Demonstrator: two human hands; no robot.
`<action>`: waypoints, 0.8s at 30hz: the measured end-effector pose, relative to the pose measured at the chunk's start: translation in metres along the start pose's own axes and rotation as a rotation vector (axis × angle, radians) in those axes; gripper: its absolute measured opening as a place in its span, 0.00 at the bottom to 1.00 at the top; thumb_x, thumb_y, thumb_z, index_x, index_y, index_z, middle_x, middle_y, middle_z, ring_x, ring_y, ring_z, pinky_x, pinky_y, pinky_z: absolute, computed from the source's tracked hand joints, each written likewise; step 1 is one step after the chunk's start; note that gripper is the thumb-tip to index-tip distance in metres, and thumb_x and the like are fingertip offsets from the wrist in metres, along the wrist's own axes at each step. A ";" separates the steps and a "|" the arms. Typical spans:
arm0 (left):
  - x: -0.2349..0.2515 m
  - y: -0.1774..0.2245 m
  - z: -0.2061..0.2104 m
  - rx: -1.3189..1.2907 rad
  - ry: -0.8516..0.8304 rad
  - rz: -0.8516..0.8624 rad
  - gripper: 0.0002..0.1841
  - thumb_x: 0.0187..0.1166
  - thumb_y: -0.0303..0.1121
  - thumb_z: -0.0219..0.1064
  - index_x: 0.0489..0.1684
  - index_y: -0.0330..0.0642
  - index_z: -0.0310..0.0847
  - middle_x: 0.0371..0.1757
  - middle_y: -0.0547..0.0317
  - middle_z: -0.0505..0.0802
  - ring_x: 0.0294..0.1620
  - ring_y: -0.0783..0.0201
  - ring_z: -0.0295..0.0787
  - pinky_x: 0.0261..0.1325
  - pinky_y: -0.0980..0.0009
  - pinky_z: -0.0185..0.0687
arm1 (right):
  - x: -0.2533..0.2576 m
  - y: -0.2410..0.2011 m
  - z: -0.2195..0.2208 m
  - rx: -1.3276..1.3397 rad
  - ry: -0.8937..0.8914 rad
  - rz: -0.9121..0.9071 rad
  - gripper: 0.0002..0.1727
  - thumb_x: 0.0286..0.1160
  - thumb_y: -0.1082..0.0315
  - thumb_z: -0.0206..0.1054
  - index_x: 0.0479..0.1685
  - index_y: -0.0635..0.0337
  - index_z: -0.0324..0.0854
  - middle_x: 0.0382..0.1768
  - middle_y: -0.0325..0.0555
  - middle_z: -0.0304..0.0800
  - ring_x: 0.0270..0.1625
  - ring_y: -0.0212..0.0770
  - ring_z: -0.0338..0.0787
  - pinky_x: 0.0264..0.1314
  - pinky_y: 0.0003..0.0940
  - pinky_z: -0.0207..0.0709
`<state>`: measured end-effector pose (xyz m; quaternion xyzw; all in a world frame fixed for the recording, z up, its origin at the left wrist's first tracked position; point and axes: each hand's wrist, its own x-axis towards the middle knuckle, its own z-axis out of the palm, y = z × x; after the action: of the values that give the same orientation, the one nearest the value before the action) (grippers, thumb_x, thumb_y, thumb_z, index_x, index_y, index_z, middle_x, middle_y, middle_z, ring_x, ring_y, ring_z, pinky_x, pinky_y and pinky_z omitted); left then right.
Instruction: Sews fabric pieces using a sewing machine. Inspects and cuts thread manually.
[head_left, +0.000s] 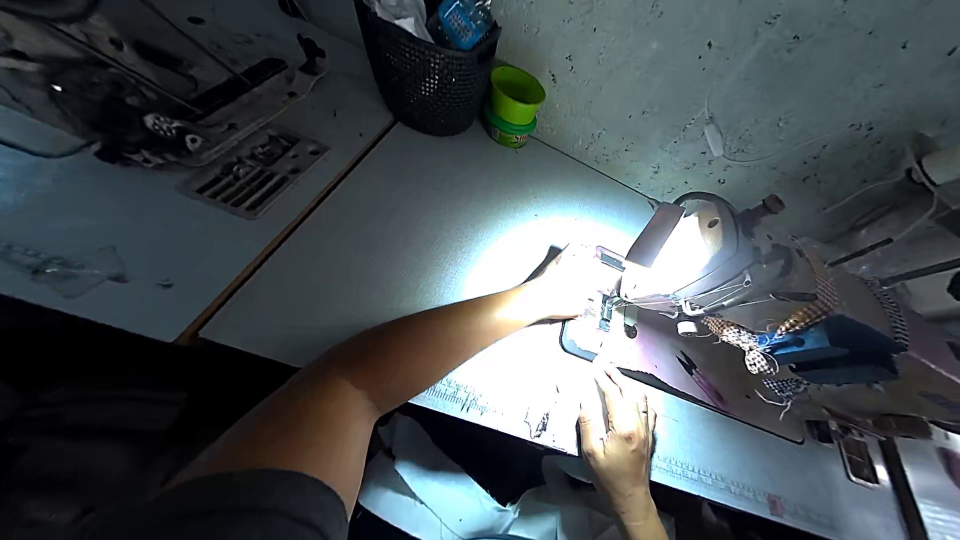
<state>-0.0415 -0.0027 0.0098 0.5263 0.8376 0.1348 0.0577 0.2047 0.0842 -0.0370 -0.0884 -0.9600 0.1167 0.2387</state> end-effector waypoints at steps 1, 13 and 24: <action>0.000 -0.012 0.000 -0.011 0.064 -0.026 0.21 0.81 0.37 0.63 0.70 0.41 0.85 0.82 0.39 0.77 0.89 0.41 0.60 0.90 0.45 0.44 | 0.001 0.000 0.000 0.001 0.000 -0.003 0.29 0.78 0.48 0.54 0.62 0.56 0.91 0.69 0.47 0.90 0.71 0.50 0.87 0.75 0.56 0.72; -0.002 -0.078 -0.011 -0.046 0.480 -0.265 0.13 0.87 0.26 0.56 0.60 0.37 0.85 0.59 0.41 0.89 0.67 0.41 0.83 0.71 0.46 0.69 | 0.003 -0.002 -0.002 0.007 0.000 -0.008 0.27 0.78 0.51 0.56 0.61 0.58 0.91 0.69 0.49 0.89 0.71 0.50 0.86 0.74 0.55 0.71; -0.031 -0.004 0.002 0.092 0.066 0.019 0.28 0.85 0.60 0.53 0.55 0.47 0.90 0.64 0.52 0.90 0.75 0.50 0.79 0.84 0.48 0.62 | 0.024 0.001 -0.002 0.022 -0.173 -0.018 0.33 0.82 0.46 0.51 0.72 0.60 0.84 0.72 0.49 0.87 0.79 0.48 0.81 0.86 0.71 0.51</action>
<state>-0.0309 -0.0323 0.0051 0.5314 0.8394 0.1141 0.0045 0.1848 0.0907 -0.0254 -0.0670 -0.9764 0.1322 0.1570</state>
